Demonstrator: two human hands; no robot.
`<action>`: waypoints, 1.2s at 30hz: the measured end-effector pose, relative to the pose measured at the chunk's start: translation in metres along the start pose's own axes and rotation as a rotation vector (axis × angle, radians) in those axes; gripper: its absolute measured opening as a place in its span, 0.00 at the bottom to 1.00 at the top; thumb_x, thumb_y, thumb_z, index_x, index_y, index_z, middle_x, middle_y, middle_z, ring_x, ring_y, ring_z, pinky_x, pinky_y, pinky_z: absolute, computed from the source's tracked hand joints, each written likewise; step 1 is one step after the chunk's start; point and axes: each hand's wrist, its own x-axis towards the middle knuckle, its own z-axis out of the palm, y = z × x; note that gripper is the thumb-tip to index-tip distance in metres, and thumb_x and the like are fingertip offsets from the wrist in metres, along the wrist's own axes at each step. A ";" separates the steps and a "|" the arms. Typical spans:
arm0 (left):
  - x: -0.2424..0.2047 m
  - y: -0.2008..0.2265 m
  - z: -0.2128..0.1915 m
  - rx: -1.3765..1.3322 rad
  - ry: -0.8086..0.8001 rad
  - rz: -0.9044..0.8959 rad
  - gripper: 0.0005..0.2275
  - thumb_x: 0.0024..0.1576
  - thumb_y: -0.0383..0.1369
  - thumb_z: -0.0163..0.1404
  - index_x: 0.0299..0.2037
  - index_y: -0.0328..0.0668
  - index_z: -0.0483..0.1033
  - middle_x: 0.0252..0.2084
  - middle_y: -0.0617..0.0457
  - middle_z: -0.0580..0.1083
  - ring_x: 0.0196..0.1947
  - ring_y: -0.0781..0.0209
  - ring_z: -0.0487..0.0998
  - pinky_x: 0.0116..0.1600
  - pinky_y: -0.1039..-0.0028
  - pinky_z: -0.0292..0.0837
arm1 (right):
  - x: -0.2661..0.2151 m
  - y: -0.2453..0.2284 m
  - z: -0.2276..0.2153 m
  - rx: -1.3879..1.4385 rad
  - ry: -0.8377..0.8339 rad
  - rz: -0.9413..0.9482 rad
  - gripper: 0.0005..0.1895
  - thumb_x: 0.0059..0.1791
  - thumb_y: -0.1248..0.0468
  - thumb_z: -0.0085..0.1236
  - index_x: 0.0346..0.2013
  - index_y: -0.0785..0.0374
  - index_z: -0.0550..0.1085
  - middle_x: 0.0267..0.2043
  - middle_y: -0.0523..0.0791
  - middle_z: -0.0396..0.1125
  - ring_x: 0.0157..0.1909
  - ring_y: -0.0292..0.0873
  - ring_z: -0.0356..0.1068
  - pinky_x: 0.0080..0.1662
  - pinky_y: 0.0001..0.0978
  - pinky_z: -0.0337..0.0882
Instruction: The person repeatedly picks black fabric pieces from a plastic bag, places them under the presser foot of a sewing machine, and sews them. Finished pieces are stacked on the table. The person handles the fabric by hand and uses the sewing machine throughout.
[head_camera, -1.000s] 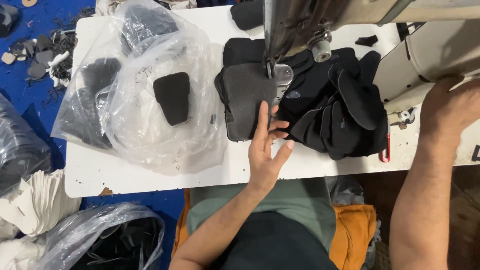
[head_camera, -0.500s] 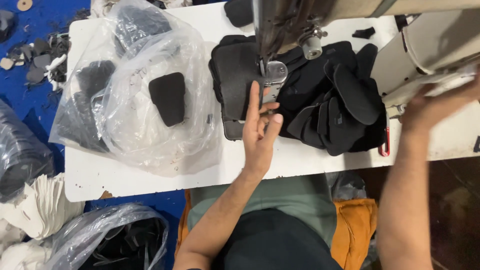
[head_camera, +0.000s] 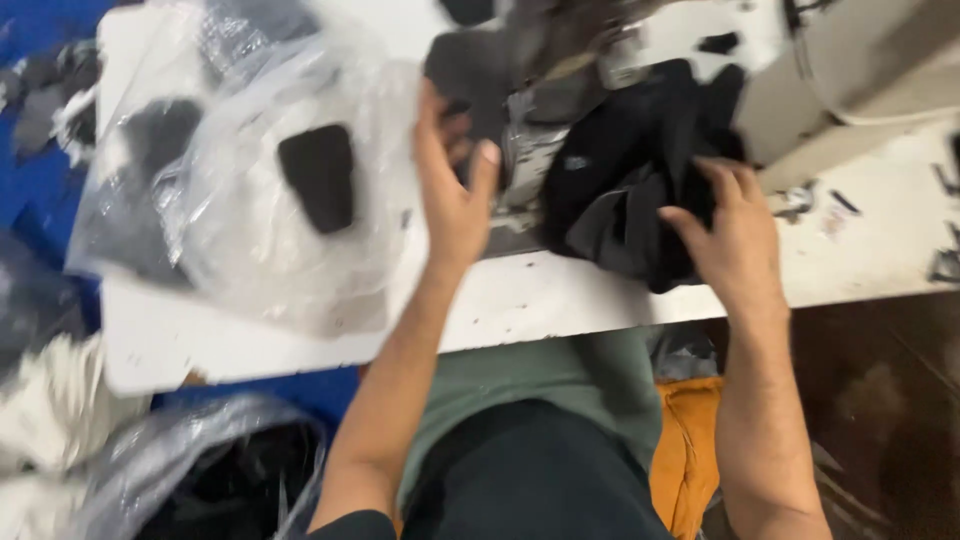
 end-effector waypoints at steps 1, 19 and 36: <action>-0.019 0.002 -0.010 0.085 -0.011 -0.008 0.26 0.67 0.27 0.52 0.74 0.38 0.54 0.71 0.48 0.63 0.60 0.61 0.73 0.62 0.71 0.73 | -0.004 0.008 0.010 0.008 -0.057 0.073 0.29 0.47 0.68 0.71 0.60 0.71 0.71 0.59 0.61 0.65 0.59 0.61 0.66 0.58 0.48 0.67; 0.010 -0.033 -0.162 0.945 0.082 -0.177 0.27 0.49 0.25 0.65 0.59 0.31 0.69 0.50 0.39 0.75 0.52 0.41 0.74 0.58 0.60 0.70 | -0.089 -0.055 0.030 0.438 0.089 0.453 0.12 0.61 0.61 0.56 0.46 0.69 0.77 0.28 0.42 0.66 0.29 0.33 0.61 0.34 0.25 0.61; -0.128 0.016 -0.066 -0.058 0.201 -0.414 0.26 0.56 0.27 0.59 0.61 0.35 0.60 0.52 0.54 0.70 0.51 0.68 0.75 0.52 0.77 0.74 | -0.111 -0.067 0.144 1.292 -0.433 0.754 0.18 0.57 0.67 0.49 0.61 0.67 0.65 0.43 0.45 0.74 0.41 0.36 0.74 0.43 0.28 0.76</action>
